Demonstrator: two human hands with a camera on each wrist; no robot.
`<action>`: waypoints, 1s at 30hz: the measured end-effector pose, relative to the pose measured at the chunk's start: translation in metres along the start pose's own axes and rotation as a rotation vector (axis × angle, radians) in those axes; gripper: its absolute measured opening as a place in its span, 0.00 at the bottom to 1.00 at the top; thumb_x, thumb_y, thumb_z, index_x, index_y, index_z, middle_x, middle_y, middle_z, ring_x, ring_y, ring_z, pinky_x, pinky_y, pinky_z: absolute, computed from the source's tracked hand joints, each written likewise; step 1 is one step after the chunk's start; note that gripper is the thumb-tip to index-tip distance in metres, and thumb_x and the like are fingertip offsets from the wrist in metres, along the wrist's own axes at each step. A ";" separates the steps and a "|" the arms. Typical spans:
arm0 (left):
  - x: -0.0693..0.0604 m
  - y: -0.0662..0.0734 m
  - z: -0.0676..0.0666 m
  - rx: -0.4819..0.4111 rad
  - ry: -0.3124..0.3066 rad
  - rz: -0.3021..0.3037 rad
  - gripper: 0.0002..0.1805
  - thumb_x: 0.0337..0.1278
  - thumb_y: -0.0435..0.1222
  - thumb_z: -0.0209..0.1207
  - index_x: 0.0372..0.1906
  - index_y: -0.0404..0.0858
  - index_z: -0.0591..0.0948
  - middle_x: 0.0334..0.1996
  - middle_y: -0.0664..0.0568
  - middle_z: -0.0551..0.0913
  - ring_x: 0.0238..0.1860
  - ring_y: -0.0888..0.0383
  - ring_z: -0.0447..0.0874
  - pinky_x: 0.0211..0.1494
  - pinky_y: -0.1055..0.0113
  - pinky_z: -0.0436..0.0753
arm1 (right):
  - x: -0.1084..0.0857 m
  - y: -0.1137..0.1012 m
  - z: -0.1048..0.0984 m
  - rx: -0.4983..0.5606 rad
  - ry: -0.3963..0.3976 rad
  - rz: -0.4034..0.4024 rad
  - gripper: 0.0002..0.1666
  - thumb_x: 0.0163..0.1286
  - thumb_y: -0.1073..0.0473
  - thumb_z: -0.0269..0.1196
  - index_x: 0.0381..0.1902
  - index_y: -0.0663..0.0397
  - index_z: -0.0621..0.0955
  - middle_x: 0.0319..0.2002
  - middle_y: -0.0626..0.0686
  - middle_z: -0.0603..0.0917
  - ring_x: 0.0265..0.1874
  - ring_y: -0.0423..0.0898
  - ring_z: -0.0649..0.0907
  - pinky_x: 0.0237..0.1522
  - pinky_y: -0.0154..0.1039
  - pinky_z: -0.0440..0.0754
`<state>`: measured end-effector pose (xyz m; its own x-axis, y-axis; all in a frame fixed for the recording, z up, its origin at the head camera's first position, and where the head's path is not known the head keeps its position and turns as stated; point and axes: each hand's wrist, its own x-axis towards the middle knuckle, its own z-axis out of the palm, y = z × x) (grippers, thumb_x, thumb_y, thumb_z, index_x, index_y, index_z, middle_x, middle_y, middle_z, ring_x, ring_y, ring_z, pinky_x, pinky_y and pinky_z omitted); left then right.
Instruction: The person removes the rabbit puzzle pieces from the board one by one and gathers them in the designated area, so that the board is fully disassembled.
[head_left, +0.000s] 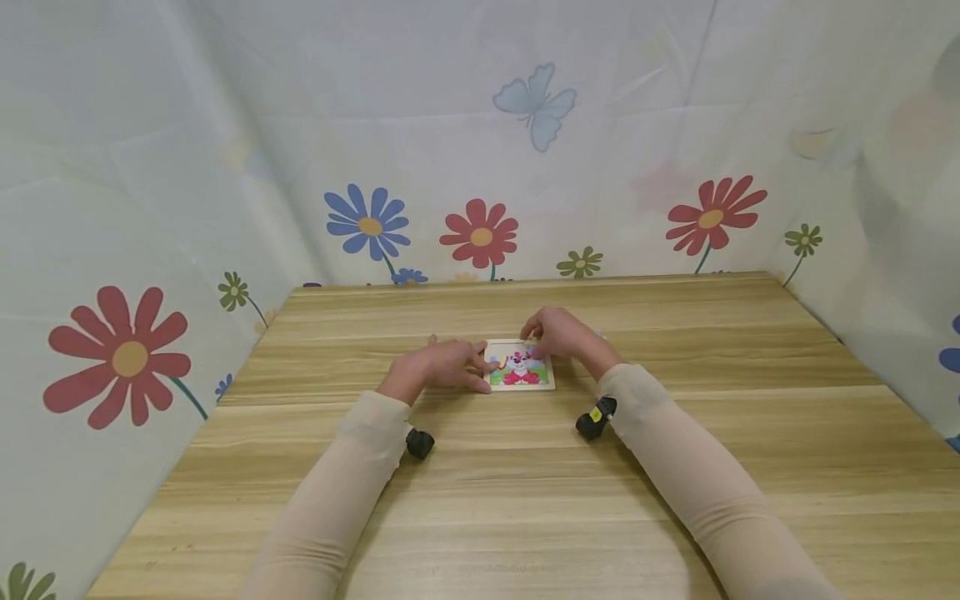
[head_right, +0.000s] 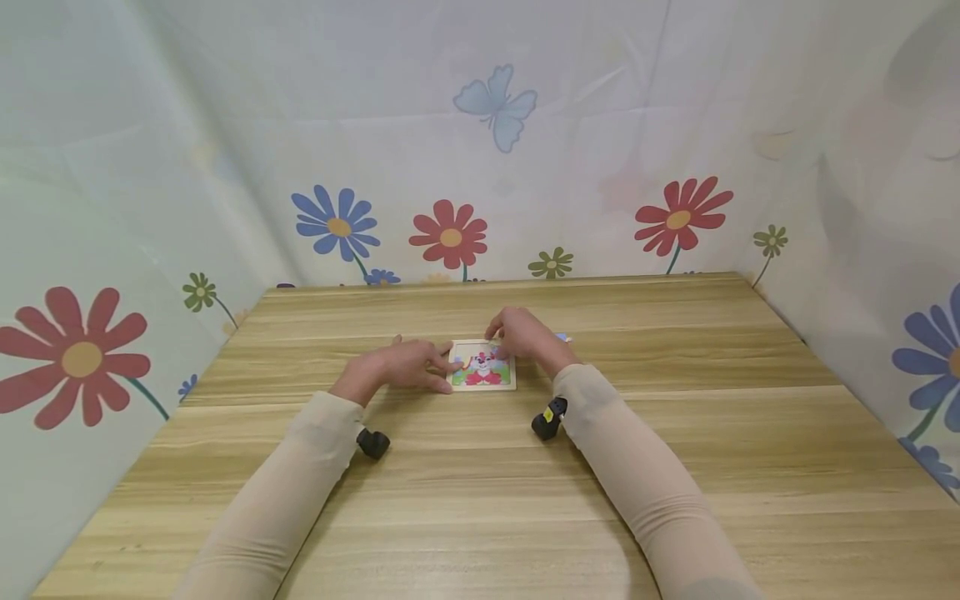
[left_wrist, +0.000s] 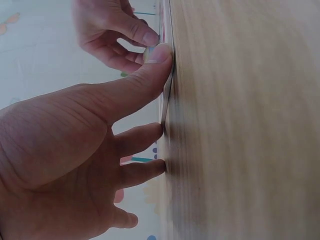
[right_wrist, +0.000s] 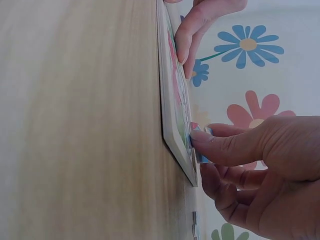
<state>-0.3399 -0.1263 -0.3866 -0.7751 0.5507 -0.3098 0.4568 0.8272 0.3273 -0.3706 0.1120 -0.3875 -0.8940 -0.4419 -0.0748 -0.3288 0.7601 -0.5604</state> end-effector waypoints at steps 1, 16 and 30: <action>0.000 0.000 0.000 0.000 0.000 0.000 0.29 0.61 0.54 0.64 0.67 0.54 0.76 0.78 0.50 0.55 0.78 0.49 0.51 0.70 0.28 0.34 | 0.000 0.000 0.000 0.008 0.001 -0.001 0.18 0.60 0.70 0.71 0.50 0.60 0.87 0.50 0.60 0.85 0.52 0.55 0.80 0.57 0.49 0.78; -0.001 0.001 -0.001 0.001 -0.006 0.012 0.29 0.62 0.53 0.64 0.67 0.53 0.77 0.78 0.49 0.56 0.77 0.48 0.52 0.69 0.27 0.34 | -0.001 0.005 -0.003 0.056 -0.006 -0.030 0.18 0.63 0.70 0.69 0.51 0.58 0.87 0.44 0.57 0.85 0.42 0.51 0.76 0.45 0.42 0.77; -0.001 0.001 0.000 0.002 0.006 0.009 0.29 0.61 0.53 0.64 0.67 0.54 0.77 0.78 0.51 0.55 0.78 0.48 0.51 0.70 0.29 0.33 | -0.020 0.043 -0.039 0.258 0.066 -0.029 0.21 0.66 0.66 0.69 0.57 0.64 0.83 0.56 0.61 0.84 0.56 0.56 0.79 0.60 0.52 0.75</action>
<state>-0.3385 -0.1259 -0.3861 -0.7736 0.5575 -0.3013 0.4649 0.8224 0.3280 -0.3791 0.1720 -0.3778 -0.9061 -0.4229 -0.0067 -0.2733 0.5973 -0.7540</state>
